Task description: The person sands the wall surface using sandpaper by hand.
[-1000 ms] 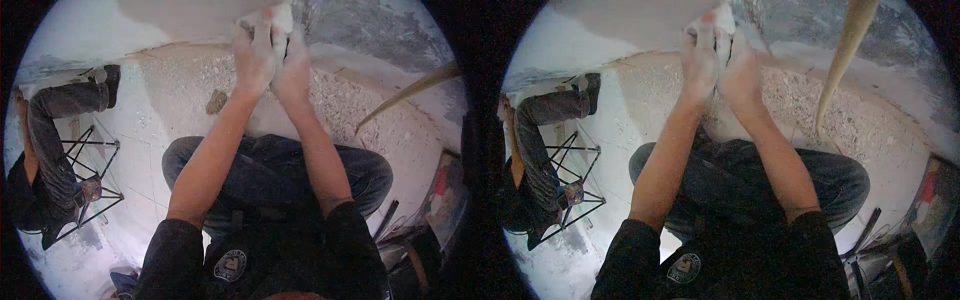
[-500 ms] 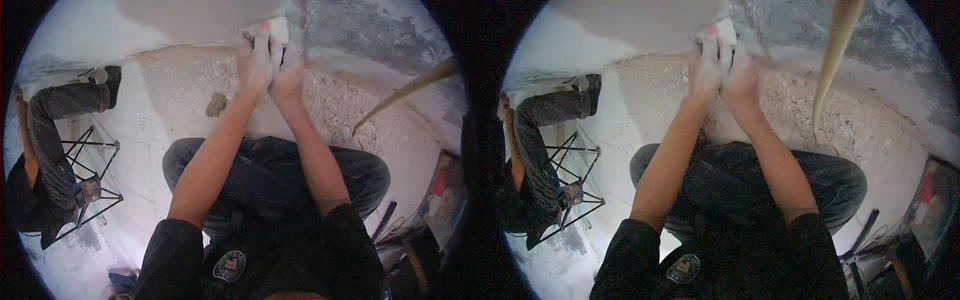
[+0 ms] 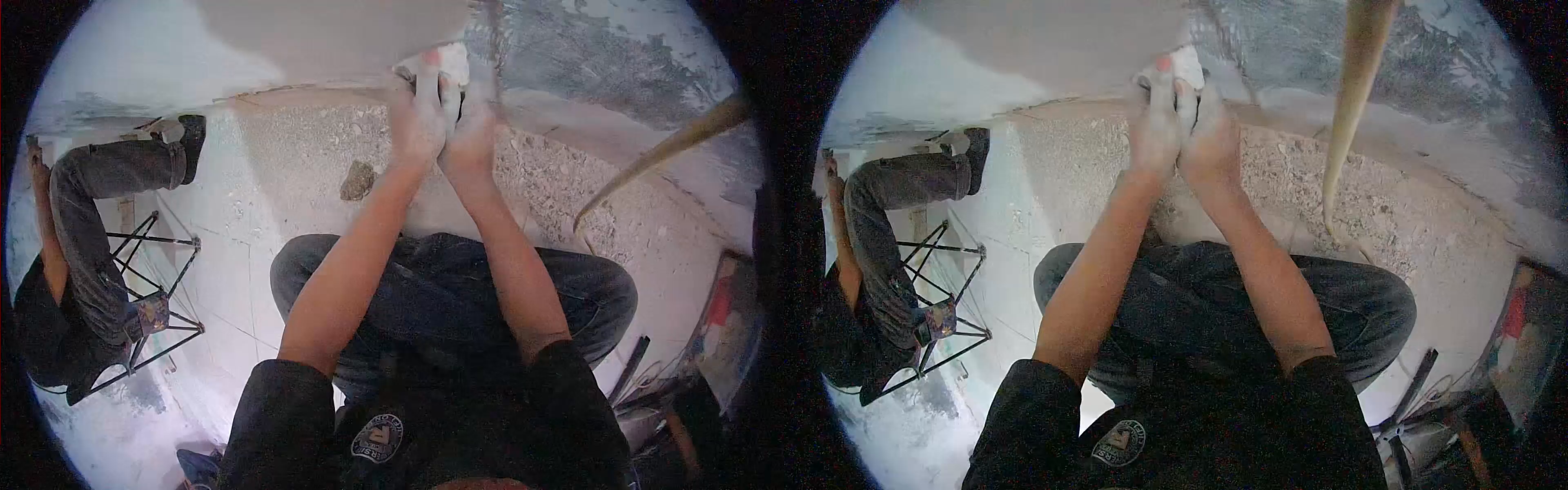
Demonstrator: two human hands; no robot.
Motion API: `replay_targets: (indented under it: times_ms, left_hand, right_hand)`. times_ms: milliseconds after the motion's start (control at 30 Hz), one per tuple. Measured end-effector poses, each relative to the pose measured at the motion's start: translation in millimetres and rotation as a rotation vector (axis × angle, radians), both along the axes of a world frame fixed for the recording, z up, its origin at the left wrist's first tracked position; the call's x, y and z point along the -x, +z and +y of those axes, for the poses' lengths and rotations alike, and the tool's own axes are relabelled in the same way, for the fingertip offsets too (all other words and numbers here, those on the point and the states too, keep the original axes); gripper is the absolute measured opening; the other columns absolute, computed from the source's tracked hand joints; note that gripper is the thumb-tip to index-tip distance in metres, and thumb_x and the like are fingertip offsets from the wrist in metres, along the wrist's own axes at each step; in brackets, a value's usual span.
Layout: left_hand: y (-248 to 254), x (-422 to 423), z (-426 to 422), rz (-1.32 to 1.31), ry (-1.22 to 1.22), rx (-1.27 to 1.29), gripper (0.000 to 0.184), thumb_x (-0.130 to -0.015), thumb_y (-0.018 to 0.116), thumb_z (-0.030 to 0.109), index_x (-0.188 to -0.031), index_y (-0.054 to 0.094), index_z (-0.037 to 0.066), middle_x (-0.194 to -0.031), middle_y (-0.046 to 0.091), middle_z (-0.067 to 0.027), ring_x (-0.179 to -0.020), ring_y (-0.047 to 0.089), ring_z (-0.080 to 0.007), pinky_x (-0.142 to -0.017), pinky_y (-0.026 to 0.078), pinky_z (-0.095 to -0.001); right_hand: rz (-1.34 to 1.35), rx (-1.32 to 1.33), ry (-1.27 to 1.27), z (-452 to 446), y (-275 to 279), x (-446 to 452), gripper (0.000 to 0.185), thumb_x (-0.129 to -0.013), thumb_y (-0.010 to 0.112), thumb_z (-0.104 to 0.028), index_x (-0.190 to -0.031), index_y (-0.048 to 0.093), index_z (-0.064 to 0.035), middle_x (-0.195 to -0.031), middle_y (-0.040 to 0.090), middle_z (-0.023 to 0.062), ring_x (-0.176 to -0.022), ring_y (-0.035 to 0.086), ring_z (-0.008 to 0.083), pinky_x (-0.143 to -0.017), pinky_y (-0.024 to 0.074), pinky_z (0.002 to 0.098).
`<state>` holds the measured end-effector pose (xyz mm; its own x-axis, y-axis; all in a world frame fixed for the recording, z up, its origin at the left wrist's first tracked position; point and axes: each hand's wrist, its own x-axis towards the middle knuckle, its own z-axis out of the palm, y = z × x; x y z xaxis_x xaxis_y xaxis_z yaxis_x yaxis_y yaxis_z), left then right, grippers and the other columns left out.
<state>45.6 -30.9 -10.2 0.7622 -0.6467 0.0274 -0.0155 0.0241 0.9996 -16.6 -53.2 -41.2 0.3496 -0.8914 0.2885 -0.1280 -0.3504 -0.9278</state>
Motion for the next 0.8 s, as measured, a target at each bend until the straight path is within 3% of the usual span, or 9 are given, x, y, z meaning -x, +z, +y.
replay_targets:
  times_ms: [67, 133, 200, 300, 433, 567, 633, 733, 800]
  left_hand:
    - [18, 2, 6, -0.538, 0.064, -0.054, 0.038, -0.096, 0.055, 0.035, -0.095, 0.056, -0.004, -0.092, 0.060, -0.0075, -0.079, 0.055, -0.0130, -0.068, 0.046, -0.0282]
    - [1, 3, 9, -0.400, 0.075, -0.085, 0.038, -0.095, 0.056, 0.034, -0.097, 0.056, -0.003, -0.094, 0.059, -0.0095, -0.082, 0.055, -0.0156, -0.071, 0.046, -0.0301]
    - [-8, 1, 2, -0.294, 0.089, -0.055, 0.037, -0.094, 0.057, 0.034, -0.098, 0.055, -0.003, -0.095, 0.058, -0.0115, -0.084, 0.055, -0.0181, -0.075, 0.046, -0.0320]
    - [-15, 4, 3, 0.227, 0.132, -0.016, 0.033, -0.090, 0.062, 0.030, -0.101, 0.055, -0.001, -0.089, 0.056, -0.0153, -0.081, 0.056, -0.0241, -0.074, 0.046, -0.0367]
    - [-12, 1, 15, -0.297, 0.123, -0.036, 0.036, -0.092, 0.060, 0.031, -0.098, 0.054, -0.004, -0.088, 0.057, -0.0122, -0.081, 0.057, -0.0180, -0.071, 0.046, -0.0329]
    - [10, 5, 5, -0.341, -0.003, 0.036, 0.049, -0.093, 0.056, 0.045, -0.107, 0.054, -0.001, -0.091, 0.059, -0.0061, -0.084, 0.055, -0.0126, -0.074, 0.045, -0.0264]
    - [1, 4, -3, -0.014, 0.054, 0.068, 0.044, -0.093, 0.058, 0.040, -0.099, 0.055, -0.004, -0.084, 0.058, -0.0093, -0.077, 0.056, -0.0177, -0.073, 0.046, -0.0322]
    - [-9, 4, 0, 0.070, 0.122, -0.057, 0.042, -0.092, 0.059, 0.038, -0.099, 0.055, -0.003, -0.085, 0.058, -0.0098, -0.077, 0.055, -0.0169, -0.072, 0.046, -0.0325]
    - [2, 4, 1, 0.151, 0.089, 0.008, 0.043, -0.092, 0.060, 0.037, -0.101, 0.055, -0.004, -0.087, 0.059, -0.0113, -0.077, 0.055, -0.0183, -0.072, 0.046, -0.0345]
  right_hand:
    - [-0.041, 0.075, -0.016, -9, 13, 0, 0.034, -0.095, 0.050, -0.033, -0.096, 0.054, 0.0014, -0.077, 0.060, 0.0266, -0.075, 0.059, 0.0458, -0.065, 0.0452, 0.0495]
    - [-0.067, 0.150, -0.014, -3, 11, 5, 0.035, -0.095, 0.050, -0.034, -0.097, 0.054, 0.0010, -0.078, 0.060, 0.0265, -0.076, 0.059, 0.0459, -0.066, 0.0451, 0.0496]
    - [0.013, -0.053, 0.028, 2, -1, 2, 0.037, -0.096, 0.049, -0.035, -0.099, 0.053, 0.0009, -0.082, 0.061, 0.0275, -0.078, 0.058, 0.0473, -0.067, 0.0448, 0.0498]
    - [0.009, -0.129, 0.027, 8, -1, 1, 0.039, -0.097, 0.047, -0.037, -0.100, 0.053, 0.0017, -0.083, 0.060, 0.0278, -0.079, 0.057, 0.0482, -0.068, 0.0446, 0.0493]
    - [0.061, -0.071, 0.058, 13, 15, 5, 0.038, -0.098, 0.046, -0.035, -0.100, 0.053, 0.0020, -0.082, 0.060, 0.0277, -0.078, 0.057, 0.0474, -0.067, 0.0441, 0.0491]
    - [-0.097, 0.016, 0.048, -2, 29, 5, 0.035, -0.098, 0.047, -0.032, -0.101, 0.054, 0.0022, -0.082, 0.060, 0.0277, -0.078, 0.058, 0.0463, -0.067, 0.0440, 0.0483]
    - [-0.079, 0.049, -0.021, -3, 17, 4, 0.034, -0.098, 0.049, -0.031, -0.100, 0.054, 0.0026, -0.082, 0.060, 0.0272, -0.078, 0.059, 0.0449, -0.067, 0.0442, 0.0469]
    - [-0.020, -0.153, 0.029, 7, -3, 1, 0.033, -0.097, 0.050, -0.029, -0.101, 0.054, 0.0027, -0.082, 0.060, 0.0268, -0.078, 0.059, 0.0441, -0.068, 0.0447, 0.0460]
    - [-0.048, -0.012, 0.014, -2, -1, 2, 0.032, -0.096, 0.051, -0.029, -0.101, 0.054, 0.0026, -0.082, 0.060, 0.0260, -0.077, 0.059, 0.0427, -0.068, 0.0452, 0.0448]
